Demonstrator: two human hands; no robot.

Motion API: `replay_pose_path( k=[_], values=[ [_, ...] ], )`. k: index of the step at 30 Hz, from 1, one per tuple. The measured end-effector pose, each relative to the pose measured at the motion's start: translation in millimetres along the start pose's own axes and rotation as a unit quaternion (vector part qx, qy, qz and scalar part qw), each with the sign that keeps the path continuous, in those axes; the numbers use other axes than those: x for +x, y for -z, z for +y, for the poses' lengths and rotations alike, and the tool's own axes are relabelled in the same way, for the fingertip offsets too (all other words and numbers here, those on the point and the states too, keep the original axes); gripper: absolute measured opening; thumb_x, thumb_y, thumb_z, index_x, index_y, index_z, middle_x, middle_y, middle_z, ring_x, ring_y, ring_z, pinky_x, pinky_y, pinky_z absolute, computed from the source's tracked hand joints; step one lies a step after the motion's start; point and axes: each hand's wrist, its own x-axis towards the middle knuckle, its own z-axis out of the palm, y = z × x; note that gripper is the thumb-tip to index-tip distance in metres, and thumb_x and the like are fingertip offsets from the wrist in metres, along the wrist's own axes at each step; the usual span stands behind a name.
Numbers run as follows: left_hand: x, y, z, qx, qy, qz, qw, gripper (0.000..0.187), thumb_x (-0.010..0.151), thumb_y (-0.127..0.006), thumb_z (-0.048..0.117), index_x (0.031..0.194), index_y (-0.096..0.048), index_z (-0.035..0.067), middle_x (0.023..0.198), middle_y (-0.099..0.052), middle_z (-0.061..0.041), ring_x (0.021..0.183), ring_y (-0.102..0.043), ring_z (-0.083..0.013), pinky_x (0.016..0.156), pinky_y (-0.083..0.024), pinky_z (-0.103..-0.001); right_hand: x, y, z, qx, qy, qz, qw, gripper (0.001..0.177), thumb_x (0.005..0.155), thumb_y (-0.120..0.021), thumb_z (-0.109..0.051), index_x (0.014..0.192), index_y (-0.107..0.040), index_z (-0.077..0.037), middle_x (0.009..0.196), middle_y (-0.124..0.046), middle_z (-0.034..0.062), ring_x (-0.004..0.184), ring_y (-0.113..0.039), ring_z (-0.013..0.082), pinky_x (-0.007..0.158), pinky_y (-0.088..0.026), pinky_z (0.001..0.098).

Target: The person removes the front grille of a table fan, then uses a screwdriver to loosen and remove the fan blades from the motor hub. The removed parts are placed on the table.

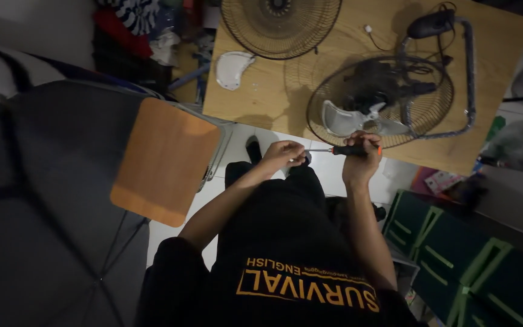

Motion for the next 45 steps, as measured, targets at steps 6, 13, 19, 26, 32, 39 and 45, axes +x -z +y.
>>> replay_pose_path(
  k=[6,13,19,26,32,39,45],
  values=[
    [47,-49,14,0.062,-0.096,-0.004,0.993,0.025,0.1,-0.07,0.02,0.11,-0.068,-0.002,0.092,-0.071,-0.007,0.084,-0.071,-0.014,0.076,-0.062,-0.03,-18,53,-79,-0.198,-0.111,-0.028,0.974,0.035,0.105,-0.063,-0.026,0.127,-0.062,0.001,0.102,-0.067,0.0134,0.09,-0.065,0.0234,0.085,-0.054,0.0378],
    [94,-119,41,0.258,-0.147,-0.075,0.952,0.021,0.098,-0.073,0.016,0.108,-0.069,-0.002,0.092,-0.075,-0.007,0.081,-0.073,-0.0115,0.071,-0.062,-0.026,-42,83,-134,-0.364,-0.264,-0.058,0.891,0.037,0.098,-0.063,-0.016,0.131,-0.061,0.0,0.085,-0.068,0.0043,0.053,-0.05,0.0088,0.047,-0.042,0.0249],
    [133,-160,65,0.381,-0.288,0.004,0.879,0.015,0.099,-0.07,0.012,0.111,-0.07,0.003,0.098,-0.075,-0.007,0.087,-0.073,-0.0147,0.076,-0.06,-0.03,-52,104,-126,-0.271,-0.25,0.033,0.929,0.035,0.101,-0.062,-0.018,0.132,-0.062,-0.002,0.073,-0.059,0.0016,0.045,-0.042,0.0047,0.04,-0.032,0.0234],
    [159,-172,67,0.487,-0.349,0.128,0.79,0.014,0.092,-0.078,0.008,0.102,-0.071,0.002,0.095,-0.07,-0.013,0.081,-0.07,-0.0245,0.075,-0.056,-0.035,-48,132,-122,-0.228,-0.238,0.046,0.943,0.032,0.101,-0.06,-0.016,0.128,-0.062,0.0,0.072,-0.059,0.0033,0.043,-0.042,0.0056,0.039,-0.034,0.0245],
    [160,-158,46,0.466,-0.352,0.165,0.795,0.019,0.094,-0.075,0.009,0.111,-0.071,0.002,0.099,-0.074,-0.013,0.086,-0.073,-0.0248,0.076,-0.057,-0.035,-36,139,-126,-0.248,-0.222,0.049,0.942,0.031,0.101,-0.059,-0.016,0.126,-0.064,0.002,0.071,-0.059,0.0043,0.041,-0.043,0.0064,0.038,-0.036,0.0251],
    [155,-137,9,0.42,-0.348,0.195,0.815,0.02,0.094,-0.072,0.004,0.113,-0.068,0.0,0.094,-0.074,-0.014,0.085,-0.074,-0.0234,0.077,-0.057,-0.034,-20,133,-129,-0.278,-0.231,0.043,0.931,0.03,0.1,-0.061,-0.016,0.124,-0.066,0.0,0.071,-0.059,0.0038,0.04,-0.04,0.0057,0.037,-0.035,0.0251],
    [164,-129,-7,0.409,-0.335,0.206,0.823,0.019,0.092,-0.073,0.003,0.11,-0.068,0.0,0.096,-0.076,-0.013,0.088,-0.075,-0.0213,0.079,-0.058,-0.033,-5,122,-135,-0.377,-0.211,0.0,0.902,0.026,0.099,-0.063,-0.018,0.117,-0.07,0.001,0.067,-0.06,0.0011,0.04,-0.041,0.0051,0.036,-0.032,0.0247]
  ],
)
